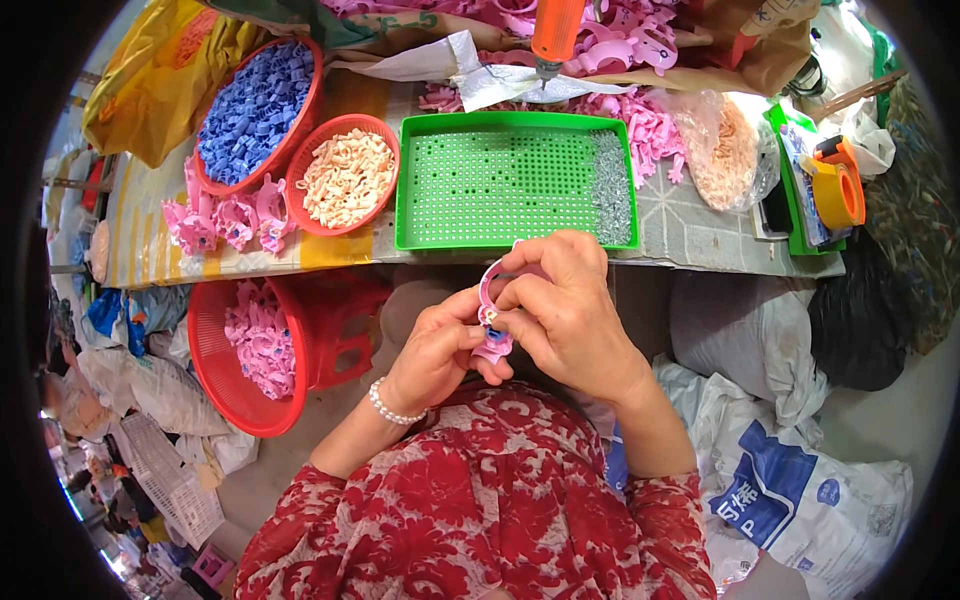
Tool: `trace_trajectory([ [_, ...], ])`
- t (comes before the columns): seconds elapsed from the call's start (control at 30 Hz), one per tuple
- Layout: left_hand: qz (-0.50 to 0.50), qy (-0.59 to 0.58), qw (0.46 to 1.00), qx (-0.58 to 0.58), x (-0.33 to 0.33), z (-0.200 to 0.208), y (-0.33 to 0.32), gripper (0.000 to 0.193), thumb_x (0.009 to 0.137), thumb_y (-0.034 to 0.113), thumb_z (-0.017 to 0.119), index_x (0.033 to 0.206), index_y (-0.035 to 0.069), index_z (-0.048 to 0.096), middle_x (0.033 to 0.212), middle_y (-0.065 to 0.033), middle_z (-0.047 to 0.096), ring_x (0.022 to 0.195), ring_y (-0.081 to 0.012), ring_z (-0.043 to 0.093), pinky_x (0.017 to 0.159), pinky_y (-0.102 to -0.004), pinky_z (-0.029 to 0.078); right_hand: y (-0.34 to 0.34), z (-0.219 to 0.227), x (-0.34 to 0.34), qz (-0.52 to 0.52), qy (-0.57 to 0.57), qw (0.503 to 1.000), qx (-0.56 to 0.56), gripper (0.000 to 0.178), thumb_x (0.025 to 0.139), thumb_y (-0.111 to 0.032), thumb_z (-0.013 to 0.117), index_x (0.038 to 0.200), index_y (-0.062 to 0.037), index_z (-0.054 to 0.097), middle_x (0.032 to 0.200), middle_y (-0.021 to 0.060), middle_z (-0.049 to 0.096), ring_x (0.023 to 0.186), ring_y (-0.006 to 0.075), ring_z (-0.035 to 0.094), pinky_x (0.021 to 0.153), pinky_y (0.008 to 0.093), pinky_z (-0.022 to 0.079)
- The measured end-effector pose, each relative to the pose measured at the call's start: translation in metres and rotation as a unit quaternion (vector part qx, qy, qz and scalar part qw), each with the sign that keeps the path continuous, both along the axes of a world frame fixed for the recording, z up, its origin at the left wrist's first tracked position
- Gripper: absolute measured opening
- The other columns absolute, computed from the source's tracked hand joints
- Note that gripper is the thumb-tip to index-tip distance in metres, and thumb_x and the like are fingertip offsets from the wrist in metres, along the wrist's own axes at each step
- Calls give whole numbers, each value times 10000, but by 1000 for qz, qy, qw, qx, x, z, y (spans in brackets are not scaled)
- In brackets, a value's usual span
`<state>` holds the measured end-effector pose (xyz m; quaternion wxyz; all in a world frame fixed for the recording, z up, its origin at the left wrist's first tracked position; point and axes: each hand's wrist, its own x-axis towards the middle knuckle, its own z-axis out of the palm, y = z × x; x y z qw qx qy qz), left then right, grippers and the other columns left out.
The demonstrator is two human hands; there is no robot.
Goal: Assembling small plastic toy characters using a glue gun and decorative components.
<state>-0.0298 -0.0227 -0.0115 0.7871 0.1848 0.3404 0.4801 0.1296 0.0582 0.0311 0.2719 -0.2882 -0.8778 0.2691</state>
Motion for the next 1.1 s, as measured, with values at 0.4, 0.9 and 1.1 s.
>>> trace_trajectory([
  [0.4, 18, -51, 999, 3, -4, -2, -3, 512, 841, 28, 410, 1347, -6, 339, 999, -126, 606, 731, -194, 652, 656, -280, 561, -8, 5, -6, 3, -24, 998, 58, 113, 667, -107, 688, 740, -90, 603, 1039, 40, 553, 939, 255, 464, 846, 381, 313],
  [0.9, 17, -43, 999, 10, -3, -4, -7, 504, 856, 32, 418, 1352, 11, 334, 957, -94, 599, 759, -155, 627, 673, -266, 539, -12, 5, -10, 8, -16, 996, 83, 174, 599, -71, 715, 747, -81, 622, 978, 36, 578, 905, 260, 477, 809, 379, 354],
  [1.1, 27, -37, 999, 13, -1, -5, -8, 491, 870, 41, 415, 1355, 30, 344, 974, -80, 588, 756, -151, 628, 651, -245, 544, -11, 5, -11, -12, -20, 994, 104, 85, 660, -137, 685, 685, -122, 605, 923, -5, 578, 858, 217, 488, 797, 370, 328],
])
